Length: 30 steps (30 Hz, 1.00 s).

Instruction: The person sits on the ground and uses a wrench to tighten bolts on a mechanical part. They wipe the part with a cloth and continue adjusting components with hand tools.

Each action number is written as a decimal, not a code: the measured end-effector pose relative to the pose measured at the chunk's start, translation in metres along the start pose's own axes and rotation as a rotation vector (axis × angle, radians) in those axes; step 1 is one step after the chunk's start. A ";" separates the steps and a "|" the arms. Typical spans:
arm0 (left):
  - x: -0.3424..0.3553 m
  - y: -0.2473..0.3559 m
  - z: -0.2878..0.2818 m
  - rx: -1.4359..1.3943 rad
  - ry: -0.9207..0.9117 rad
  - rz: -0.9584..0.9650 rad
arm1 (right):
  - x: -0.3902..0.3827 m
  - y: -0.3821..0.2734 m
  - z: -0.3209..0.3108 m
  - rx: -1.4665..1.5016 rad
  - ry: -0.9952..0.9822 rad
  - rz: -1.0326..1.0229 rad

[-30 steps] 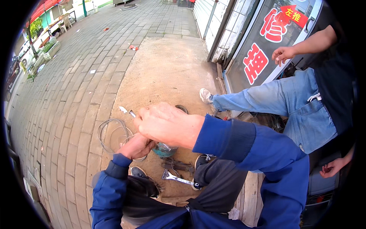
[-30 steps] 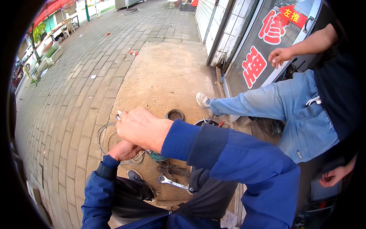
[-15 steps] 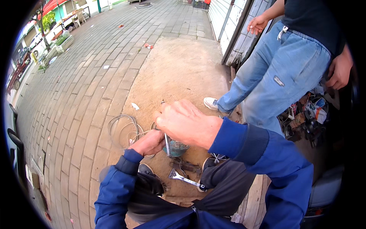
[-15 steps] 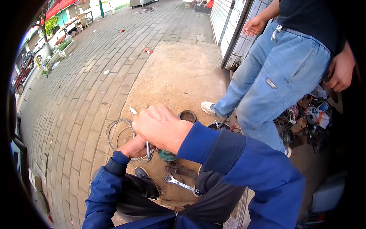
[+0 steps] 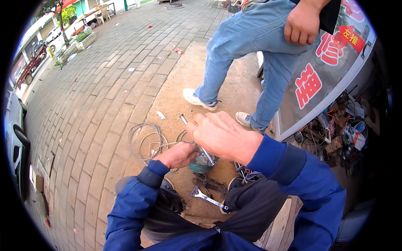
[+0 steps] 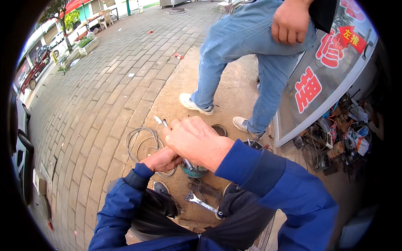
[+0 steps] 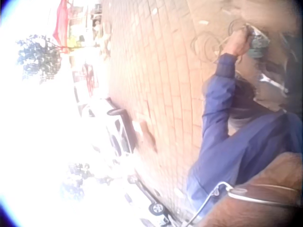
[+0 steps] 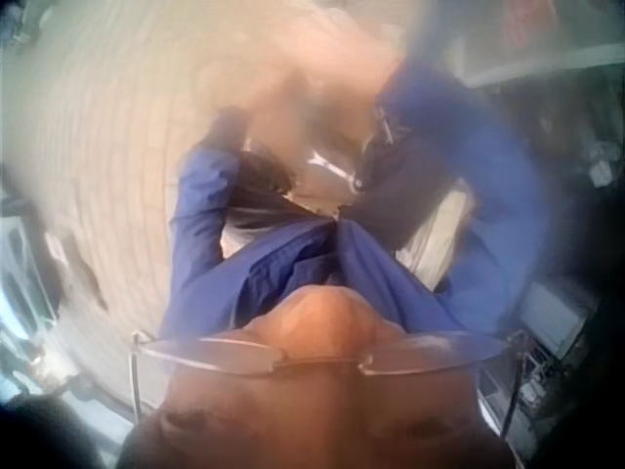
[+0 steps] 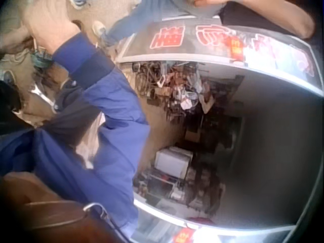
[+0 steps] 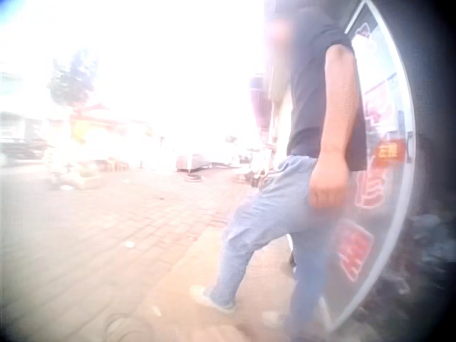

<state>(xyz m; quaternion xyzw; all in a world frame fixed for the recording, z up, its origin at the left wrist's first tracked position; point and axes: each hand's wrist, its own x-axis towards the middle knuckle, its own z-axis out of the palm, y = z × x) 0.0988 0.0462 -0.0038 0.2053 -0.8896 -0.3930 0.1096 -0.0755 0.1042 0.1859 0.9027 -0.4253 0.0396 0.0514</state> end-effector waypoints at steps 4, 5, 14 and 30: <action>0.004 -0.025 0.020 -0.111 0.034 0.004 | 0.004 0.004 -0.009 -0.041 -0.102 -0.237; 0.002 -0.029 0.020 -0.107 0.031 -0.005 | 0.004 0.005 -0.008 -0.109 -0.086 -0.262; 0.004 0.002 0.003 0.007 0.033 -0.011 | 0.000 -0.006 -0.003 0.094 -0.093 0.132; 0.002 0.021 -0.012 0.034 -0.032 -0.057 | -0.004 0.005 0.002 0.049 0.022 0.008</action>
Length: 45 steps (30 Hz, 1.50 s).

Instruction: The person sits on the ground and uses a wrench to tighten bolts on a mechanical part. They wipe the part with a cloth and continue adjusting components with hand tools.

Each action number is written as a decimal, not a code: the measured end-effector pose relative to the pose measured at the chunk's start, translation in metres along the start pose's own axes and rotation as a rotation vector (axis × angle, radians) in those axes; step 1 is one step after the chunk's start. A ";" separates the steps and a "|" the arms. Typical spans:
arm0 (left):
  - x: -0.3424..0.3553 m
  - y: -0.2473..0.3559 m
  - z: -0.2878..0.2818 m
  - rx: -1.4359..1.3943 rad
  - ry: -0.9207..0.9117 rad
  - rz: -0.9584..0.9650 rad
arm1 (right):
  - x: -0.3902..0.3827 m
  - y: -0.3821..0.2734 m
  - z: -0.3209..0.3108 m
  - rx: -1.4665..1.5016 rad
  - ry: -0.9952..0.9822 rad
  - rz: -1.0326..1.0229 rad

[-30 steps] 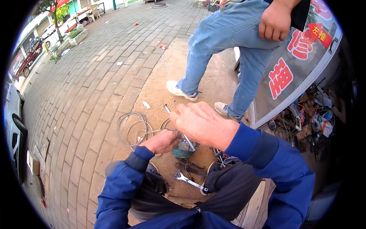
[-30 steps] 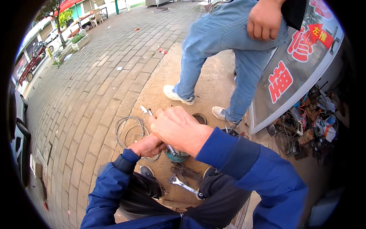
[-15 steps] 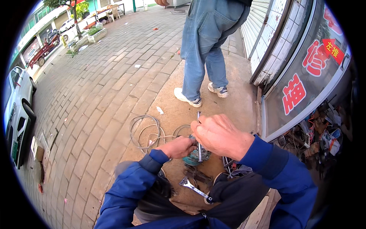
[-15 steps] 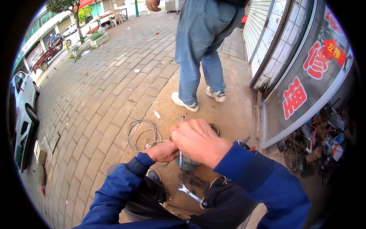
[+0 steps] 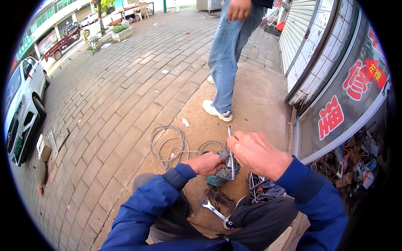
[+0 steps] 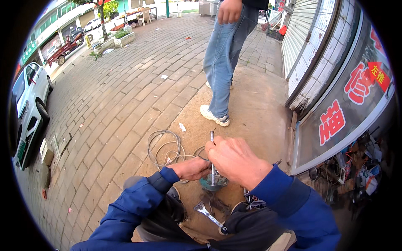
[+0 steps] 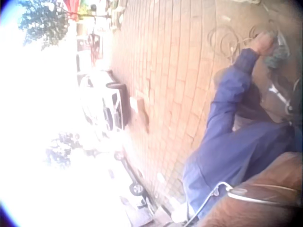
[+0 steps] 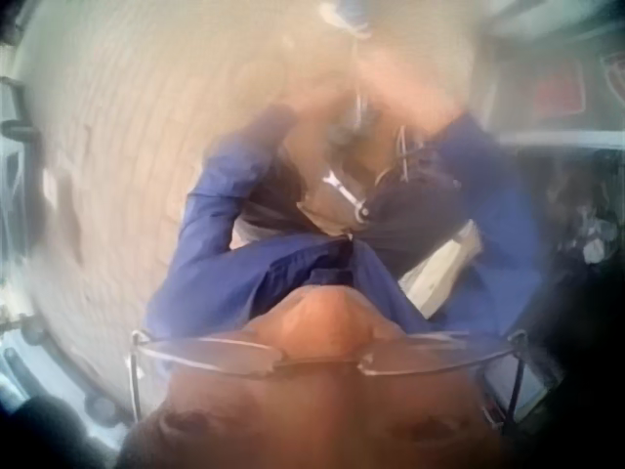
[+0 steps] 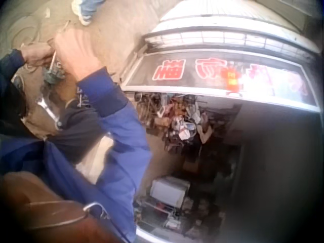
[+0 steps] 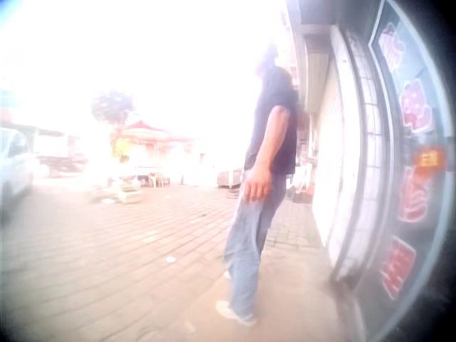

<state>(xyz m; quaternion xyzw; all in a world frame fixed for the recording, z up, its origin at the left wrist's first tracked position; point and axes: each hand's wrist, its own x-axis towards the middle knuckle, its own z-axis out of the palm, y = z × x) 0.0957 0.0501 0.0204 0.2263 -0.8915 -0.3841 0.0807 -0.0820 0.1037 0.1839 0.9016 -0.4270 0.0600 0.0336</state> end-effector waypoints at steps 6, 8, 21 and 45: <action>-0.003 -0.002 0.004 -0.074 0.089 0.090 | 0.001 -0.002 -0.002 -0.037 0.000 -0.179; -0.004 -0.002 0.006 -0.081 0.080 0.098 | 0.011 -0.016 -0.006 -0.083 -0.242 0.049; 0.008 -0.043 0.036 -0.121 0.041 0.021 | 0.002 -0.007 -0.005 0.001 0.033 -0.207; 0.025 -0.118 0.066 -0.193 0.061 0.237 | 0.011 -0.026 0.016 -0.026 -0.159 0.087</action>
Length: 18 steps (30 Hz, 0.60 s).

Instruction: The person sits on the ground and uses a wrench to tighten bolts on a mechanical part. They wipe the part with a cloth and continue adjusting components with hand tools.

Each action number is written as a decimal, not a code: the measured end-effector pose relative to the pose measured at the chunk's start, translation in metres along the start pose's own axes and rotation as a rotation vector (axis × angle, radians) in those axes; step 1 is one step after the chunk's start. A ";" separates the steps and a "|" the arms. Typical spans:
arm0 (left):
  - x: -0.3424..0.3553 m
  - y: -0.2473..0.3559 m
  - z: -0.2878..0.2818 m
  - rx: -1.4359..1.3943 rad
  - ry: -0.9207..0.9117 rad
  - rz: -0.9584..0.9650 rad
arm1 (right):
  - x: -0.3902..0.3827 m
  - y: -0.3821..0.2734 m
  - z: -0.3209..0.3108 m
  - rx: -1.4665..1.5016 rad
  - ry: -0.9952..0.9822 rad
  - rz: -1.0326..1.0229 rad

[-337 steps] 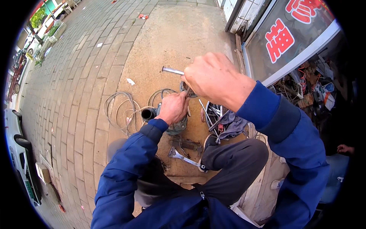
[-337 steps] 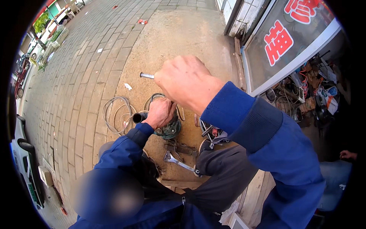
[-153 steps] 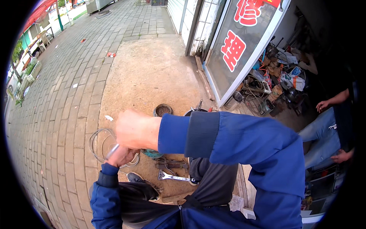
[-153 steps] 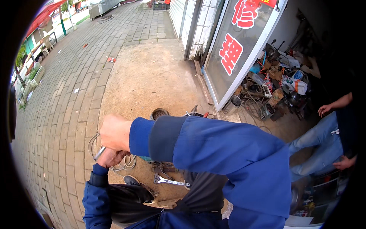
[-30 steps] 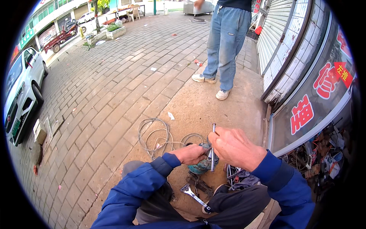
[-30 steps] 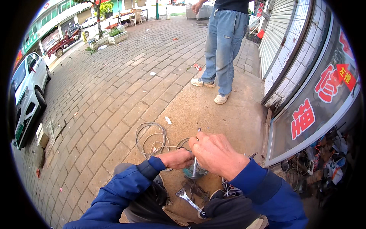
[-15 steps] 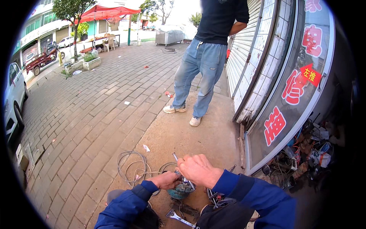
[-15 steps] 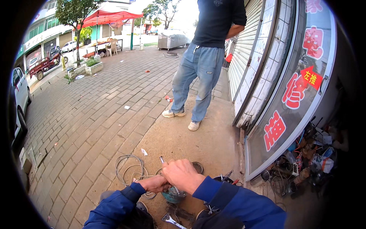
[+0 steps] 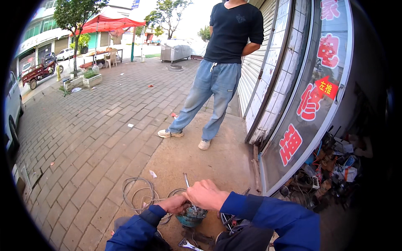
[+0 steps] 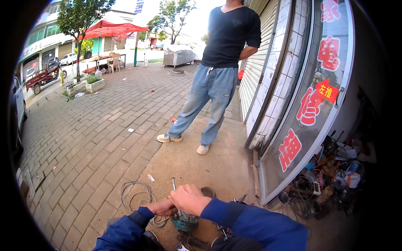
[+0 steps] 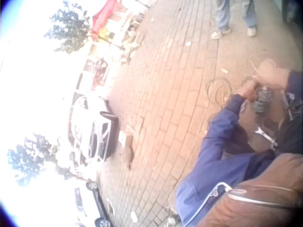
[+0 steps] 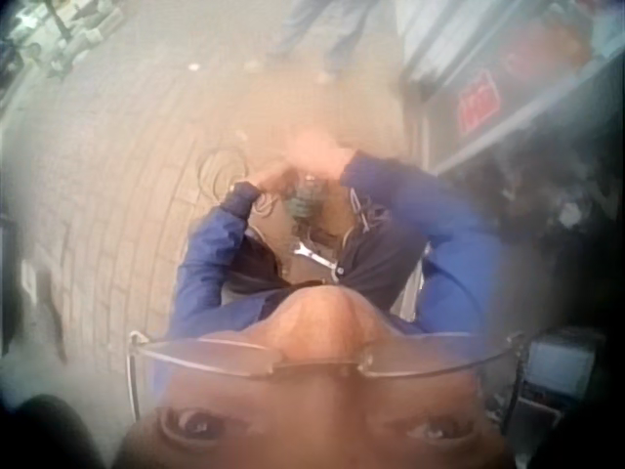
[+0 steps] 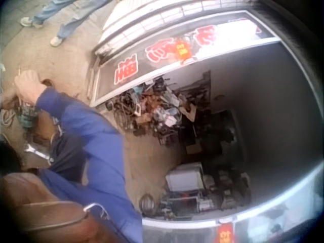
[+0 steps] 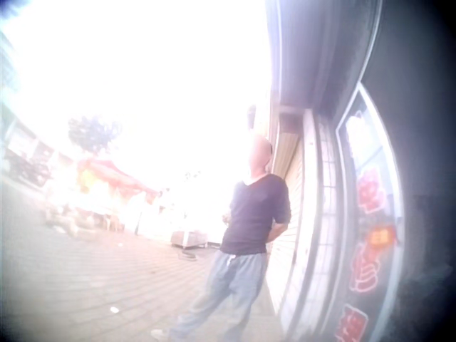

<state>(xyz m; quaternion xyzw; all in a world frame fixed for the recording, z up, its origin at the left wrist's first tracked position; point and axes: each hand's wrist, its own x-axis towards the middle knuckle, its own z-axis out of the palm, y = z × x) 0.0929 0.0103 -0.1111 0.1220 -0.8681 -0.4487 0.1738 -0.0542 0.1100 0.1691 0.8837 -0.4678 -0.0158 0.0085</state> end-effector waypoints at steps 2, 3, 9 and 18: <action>0.008 0.014 -0.006 0.071 0.102 0.179 | -0.003 -0.004 0.000 0.068 0.013 0.144; 0.022 0.031 -0.007 0.141 0.111 0.254 | -0.009 0.002 -0.002 0.022 -0.009 0.133; -0.006 -0.044 0.001 0.021 0.016 -0.075 | 0.007 0.012 -0.002 0.035 0.362 -0.385; 0.009 0.081 -0.024 0.207 -0.171 -0.235 | -0.007 0.020 0.006 0.024 0.075 0.059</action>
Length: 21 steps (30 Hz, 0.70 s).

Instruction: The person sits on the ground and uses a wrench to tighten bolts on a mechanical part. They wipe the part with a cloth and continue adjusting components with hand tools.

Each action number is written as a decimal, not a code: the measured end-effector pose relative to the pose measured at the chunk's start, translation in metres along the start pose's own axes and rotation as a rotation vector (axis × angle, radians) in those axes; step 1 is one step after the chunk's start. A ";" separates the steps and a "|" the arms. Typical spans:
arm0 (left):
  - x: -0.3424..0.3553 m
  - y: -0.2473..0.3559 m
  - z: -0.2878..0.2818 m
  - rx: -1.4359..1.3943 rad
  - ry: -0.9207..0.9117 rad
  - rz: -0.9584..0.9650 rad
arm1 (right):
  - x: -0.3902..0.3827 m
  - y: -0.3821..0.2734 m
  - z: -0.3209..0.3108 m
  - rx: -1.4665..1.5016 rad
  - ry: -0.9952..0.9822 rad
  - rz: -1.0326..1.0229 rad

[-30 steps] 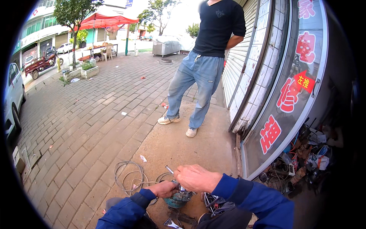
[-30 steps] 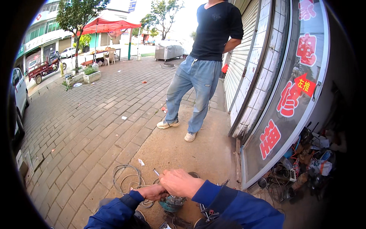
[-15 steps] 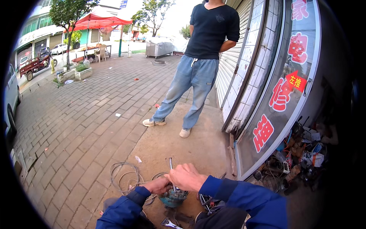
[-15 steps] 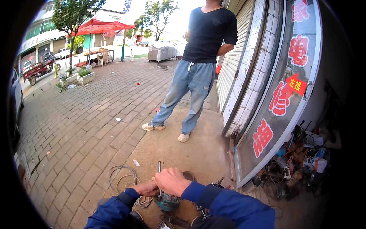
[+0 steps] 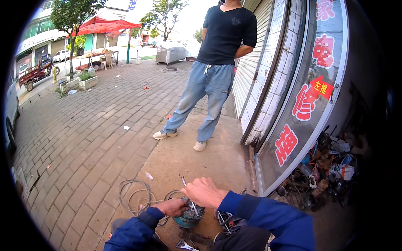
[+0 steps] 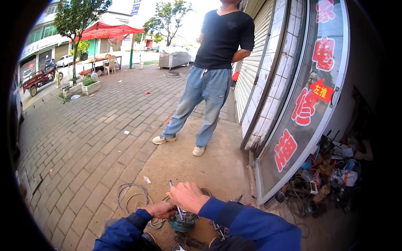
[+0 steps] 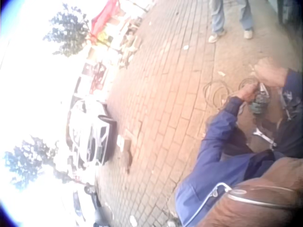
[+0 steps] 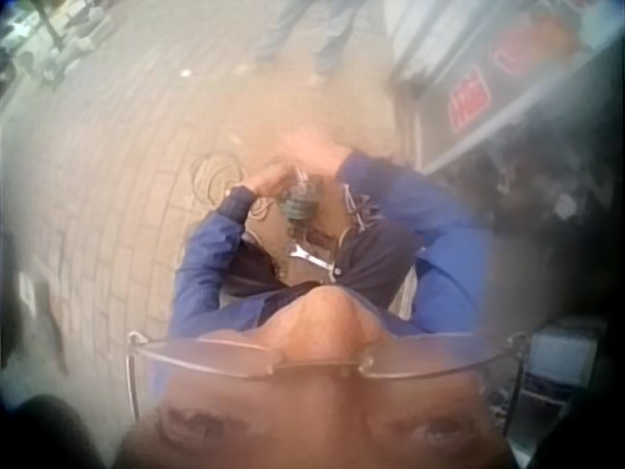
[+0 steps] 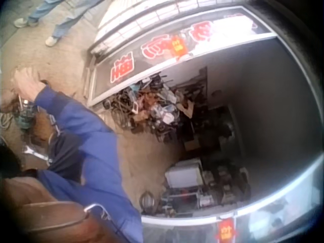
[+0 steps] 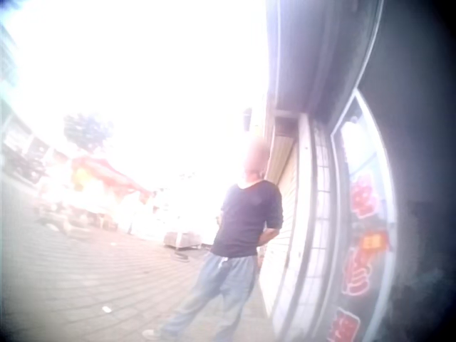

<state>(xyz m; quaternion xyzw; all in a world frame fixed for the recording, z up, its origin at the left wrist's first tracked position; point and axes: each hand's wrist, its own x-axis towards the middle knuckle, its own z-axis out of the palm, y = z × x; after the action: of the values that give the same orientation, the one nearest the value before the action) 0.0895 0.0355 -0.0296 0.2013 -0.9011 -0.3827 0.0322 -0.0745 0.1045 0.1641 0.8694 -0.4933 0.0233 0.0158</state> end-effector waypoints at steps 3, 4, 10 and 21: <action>0.001 -0.001 0.000 0.014 -0.009 -0.003 | -0.005 0.004 -0.003 -0.028 0.175 -0.255; -0.001 -0.021 0.009 -0.030 0.095 0.107 | -0.001 0.001 -0.007 -0.018 0.268 -0.370; -0.004 -0.012 0.006 -0.006 0.040 0.023 | 0.003 -0.009 -0.005 -0.057 -0.015 -0.137; -0.017 0.023 -0.014 -0.025 0.091 -0.024 | -0.001 -0.001 -0.029 -0.215 -0.020 -0.372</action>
<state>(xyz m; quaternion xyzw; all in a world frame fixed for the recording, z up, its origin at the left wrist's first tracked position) 0.1003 0.0472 -0.0015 0.2291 -0.8914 -0.3845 0.0711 -0.0745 0.1071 0.1930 0.9389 -0.3242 -0.0416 0.1074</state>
